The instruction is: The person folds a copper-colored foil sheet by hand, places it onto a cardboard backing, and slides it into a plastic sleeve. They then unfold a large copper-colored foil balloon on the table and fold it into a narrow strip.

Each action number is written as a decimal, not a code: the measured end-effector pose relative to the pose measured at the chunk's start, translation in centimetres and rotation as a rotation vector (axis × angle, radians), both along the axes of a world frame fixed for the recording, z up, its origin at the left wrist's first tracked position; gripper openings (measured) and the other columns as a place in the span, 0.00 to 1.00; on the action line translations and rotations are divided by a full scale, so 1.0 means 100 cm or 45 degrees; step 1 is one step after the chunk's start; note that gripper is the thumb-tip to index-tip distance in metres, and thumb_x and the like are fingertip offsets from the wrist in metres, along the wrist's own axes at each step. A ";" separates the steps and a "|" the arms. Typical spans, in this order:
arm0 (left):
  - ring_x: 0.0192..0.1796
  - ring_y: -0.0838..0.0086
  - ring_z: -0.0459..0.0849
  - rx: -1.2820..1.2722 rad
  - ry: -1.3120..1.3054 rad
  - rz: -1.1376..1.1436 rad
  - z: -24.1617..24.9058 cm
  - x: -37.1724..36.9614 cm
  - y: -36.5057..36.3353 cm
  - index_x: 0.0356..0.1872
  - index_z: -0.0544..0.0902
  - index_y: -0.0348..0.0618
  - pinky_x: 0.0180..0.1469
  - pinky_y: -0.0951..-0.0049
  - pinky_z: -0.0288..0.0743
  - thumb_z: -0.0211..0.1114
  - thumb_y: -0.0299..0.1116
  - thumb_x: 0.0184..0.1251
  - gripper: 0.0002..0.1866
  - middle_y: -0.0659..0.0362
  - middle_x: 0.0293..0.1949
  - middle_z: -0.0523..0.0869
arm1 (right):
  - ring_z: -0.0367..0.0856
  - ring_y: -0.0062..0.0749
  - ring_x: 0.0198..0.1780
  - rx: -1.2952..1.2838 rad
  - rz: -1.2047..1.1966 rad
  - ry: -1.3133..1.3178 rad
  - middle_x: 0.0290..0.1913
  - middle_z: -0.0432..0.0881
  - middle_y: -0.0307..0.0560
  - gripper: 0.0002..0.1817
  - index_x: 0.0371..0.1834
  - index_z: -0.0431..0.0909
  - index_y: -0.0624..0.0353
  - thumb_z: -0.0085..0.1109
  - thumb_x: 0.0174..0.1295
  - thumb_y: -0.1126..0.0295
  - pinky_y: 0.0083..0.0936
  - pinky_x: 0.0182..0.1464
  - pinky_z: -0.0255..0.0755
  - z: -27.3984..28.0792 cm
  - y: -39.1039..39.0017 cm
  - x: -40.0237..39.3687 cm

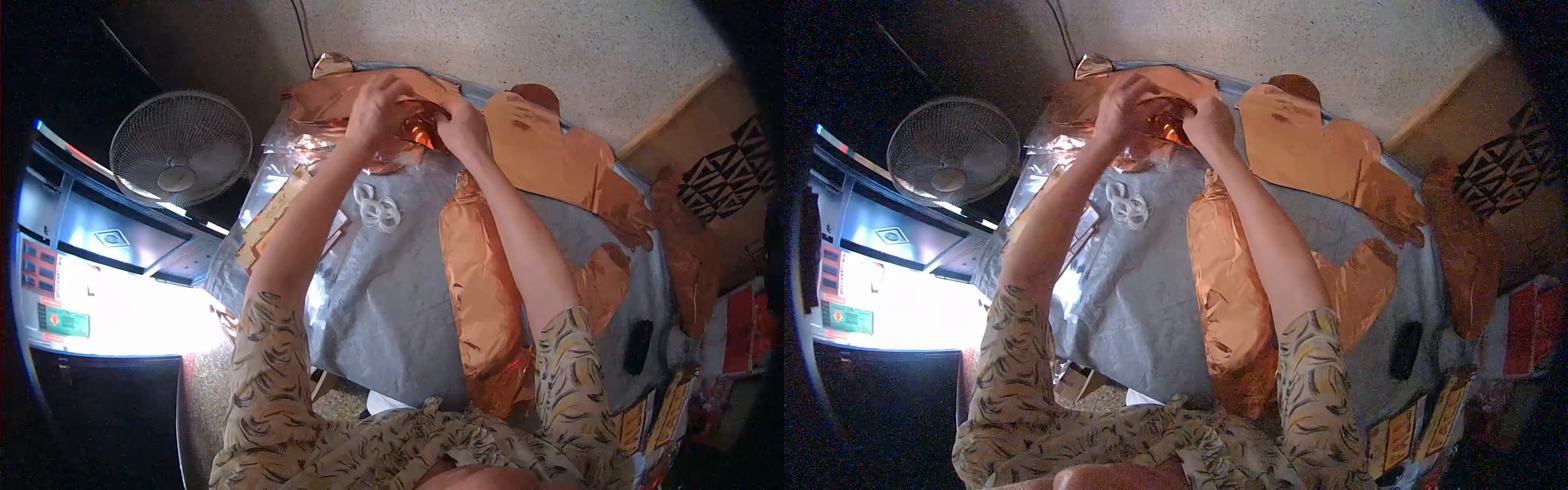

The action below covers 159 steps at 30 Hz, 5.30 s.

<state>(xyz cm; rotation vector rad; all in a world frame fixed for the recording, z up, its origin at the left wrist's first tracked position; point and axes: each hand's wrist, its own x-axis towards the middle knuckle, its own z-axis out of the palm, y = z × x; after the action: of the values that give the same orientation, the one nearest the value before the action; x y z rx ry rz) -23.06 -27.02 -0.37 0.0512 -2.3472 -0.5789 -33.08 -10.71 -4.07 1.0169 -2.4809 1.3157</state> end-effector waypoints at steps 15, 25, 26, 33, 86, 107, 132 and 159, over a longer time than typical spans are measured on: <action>0.78 0.53 0.70 -0.276 -0.720 0.572 0.015 0.006 -0.021 0.73 0.77 0.56 0.80 0.39 0.51 0.49 0.66 0.78 0.34 0.52 0.73 0.78 | 0.88 0.57 0.48 -0.170 0.149 0.138 0.45 0.89 0.57 0.13 0.49 0.90 0.49 0.63 0.69 0.58 0.46 0.49 0.81 0.060 0.013 -0.015; 0.66 0.52 0.79 -0.401 -0.172 0.066 -0.019 -0.026 -0.115 0.67 0.79 0.47 0.70 0.53 0.71 0.65 0.57 0.71 0.32 0.48 0.63 0.83 | 0.86 0.17 0.44 -0.174 0.002 0.545 0.41 0.93 0.52 0.18 0.57 0.87 0.62 0.64 0.74 0.60 0.26 0.47 0.80 0.130 0.130 -0.052; 0.70 0.53 0.77 -0.238 -0.281 -0.033 -0.018 -0.026 -0.114 0.70 0.75 0.48 0.71 0.57 0.71 0.67 0.59 0.68 0.36 0.45 0.68 0.80 | 0.86 0.17 0.45 -0.148 -0.047 0.529 0.43 0.93 0.50 0.17 0.57 0.87 0.62 0.63 0.76 0.61 0.25 0.48 0.79 0.151 0.160 -0.045; 0.62 0.46 0.80 -0.682 -0.063 0.501 -0.010 -0.011 -0.055 0.69 0.73 0.40 0.66 0.51 0.74 0.64 0.50 0.76 0.30 0.43 0.65 0.81 | 0.86 0.28 0.59 0.274 -0.342 0.936 0.54 0.91 0.46 0.14 0.61 0.85 0.64 0.59 0.76 0.76 0.29 0.65 0.76 0.186 0.360 0.095; 0.84 0.59 0.60 -0.311 -0.482 -0.161 -0.085 0.289 0.279 0.78 0.69 0.47 0.80 0.33 0.43 0.58 0.48 0.80 0.31 0.57 0.81 0.67 | 0.54 0.54 0.84 0.732 -0.034 0.430 0.85 0.58 0.46 0.35 0.85 0.58 0.48 0.49 0.79 0.51 0.61 0.82 0.43 -0.061 0.381 0.256; 0.85 0.57 0.56 -0.324 -0.589 -0.321 -0.079 0.343 0.281 0.80 0.66 0.49 0.82 0.34 0.39 0.58 0.47 0.79 0.33 0.62 0.82 0.64 | 0.52 0.47 0.85 0.754 -0.057 0.400 0.84 0.60 0.48 0.33 0.84 0.59 0.51 0.48 0.80 0.53 0.58 0.82 0.42 -0.053 0.333 0.245; 0.83 0.56 0.60 -0.543 -0.372 -0.200 -0.106 0.279 0.224 0.79 0.69 0.60 0.79 0.28 0.44 0.49 0.65 0.79 0.35 0.61 0.82 0.66 | 0.51 0.43 0.86 0.825 -0.021 0.492 0.85 0.58 0.45 0.33 0.85 0.58 0.47 0.44 0.81 0.49 0.66 0.81 0.42 -0.064 0.330 0.240; 0.82 0.61 0.64 -0.503 -0.386 -0.488 -0.088 0.234 0.248 0.77 0.71 0.47 0.81 0.35 0.42 0.58 0.56 0.77 0.35 0.57 0.80 0.69 | 0.53 0.52 0.85 0.748 -0.071 0.271 0.84 0.59 0.52 0.36 0.84 0.57 0.54 0.52 0.77 0.56 0.59 0.83 0.40 -0.049 0.322 0.250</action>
<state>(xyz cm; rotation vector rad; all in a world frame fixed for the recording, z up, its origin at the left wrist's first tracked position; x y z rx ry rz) 0.34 -2.26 -9.17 -0.5354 -2.7478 -0.2860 -8.09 21.51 -8.99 1.1063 -2.7486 0.4232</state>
